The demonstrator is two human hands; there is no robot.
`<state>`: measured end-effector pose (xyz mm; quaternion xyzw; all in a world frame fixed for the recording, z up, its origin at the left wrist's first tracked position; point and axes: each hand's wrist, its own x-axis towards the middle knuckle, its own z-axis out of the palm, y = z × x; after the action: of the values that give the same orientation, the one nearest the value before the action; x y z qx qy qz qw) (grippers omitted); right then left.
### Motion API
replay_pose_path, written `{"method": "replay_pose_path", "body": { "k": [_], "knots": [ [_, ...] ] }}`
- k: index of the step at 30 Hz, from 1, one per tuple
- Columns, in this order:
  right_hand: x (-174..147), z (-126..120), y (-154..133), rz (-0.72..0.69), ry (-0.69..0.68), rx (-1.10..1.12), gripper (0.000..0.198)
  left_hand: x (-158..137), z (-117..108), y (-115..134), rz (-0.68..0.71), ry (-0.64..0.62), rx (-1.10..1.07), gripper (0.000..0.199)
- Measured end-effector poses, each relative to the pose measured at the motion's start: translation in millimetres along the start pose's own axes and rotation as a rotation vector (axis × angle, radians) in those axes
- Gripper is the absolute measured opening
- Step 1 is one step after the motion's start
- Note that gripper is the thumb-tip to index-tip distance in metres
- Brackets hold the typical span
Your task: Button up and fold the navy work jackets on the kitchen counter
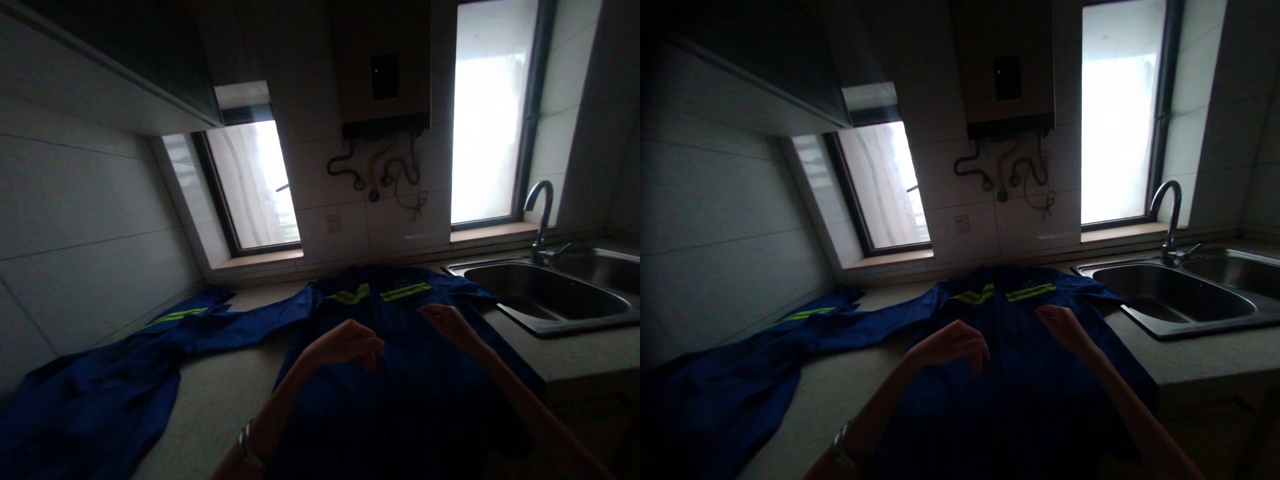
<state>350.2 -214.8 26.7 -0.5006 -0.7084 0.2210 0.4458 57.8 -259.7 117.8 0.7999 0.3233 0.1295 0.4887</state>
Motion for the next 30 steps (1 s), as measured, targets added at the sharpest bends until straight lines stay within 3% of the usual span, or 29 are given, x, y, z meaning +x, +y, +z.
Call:
{"method": "replay_pose_path", "body": {
  "k": [3,6,14,17,21,26,30],
  "knots": [
    [23.9,13.0,52.8,-0.055,-0.027,-0.428,0.037,2.1,-5.8,-5.7,-0.013,0.022,0.012,0.04],
    [34.3,24.4,88.7,-0.01,-0.121,-0.658,0.043,3.6,-11.4,-13.1,-0.023,0.03,0.013,0.044],
    [34.5,35.8,117.3,0.02,-0.186,-0.773,0.044,5.2,-24.5,-30.2,-0.014,0.063,-0.001,0.047],
    [36.7,33.4,113.0,0.022,-0.202,-0.819,0.043,5.0,-27.1,-31.6,-0.032,0.064,0.006,0.048],
    [64.7,39.3,81.7,0.094,-0.185,-0.788,0.035,3.6,-30.1,-29.8,-0.049,0.067,0.008,0.047],
    [138.8,86.1,29.3,0.095,-0.036,-0.586,0.04,2.5,-34.2,-33.7,-0.05,0.07,-0.019,0.045],
    [191.8,126.7,11.7,0.208,-0.015,-0.455,0.044,2.5,-35.8,-38.6,-0.048,0.066,-0.006,0.044]
  ]
}}
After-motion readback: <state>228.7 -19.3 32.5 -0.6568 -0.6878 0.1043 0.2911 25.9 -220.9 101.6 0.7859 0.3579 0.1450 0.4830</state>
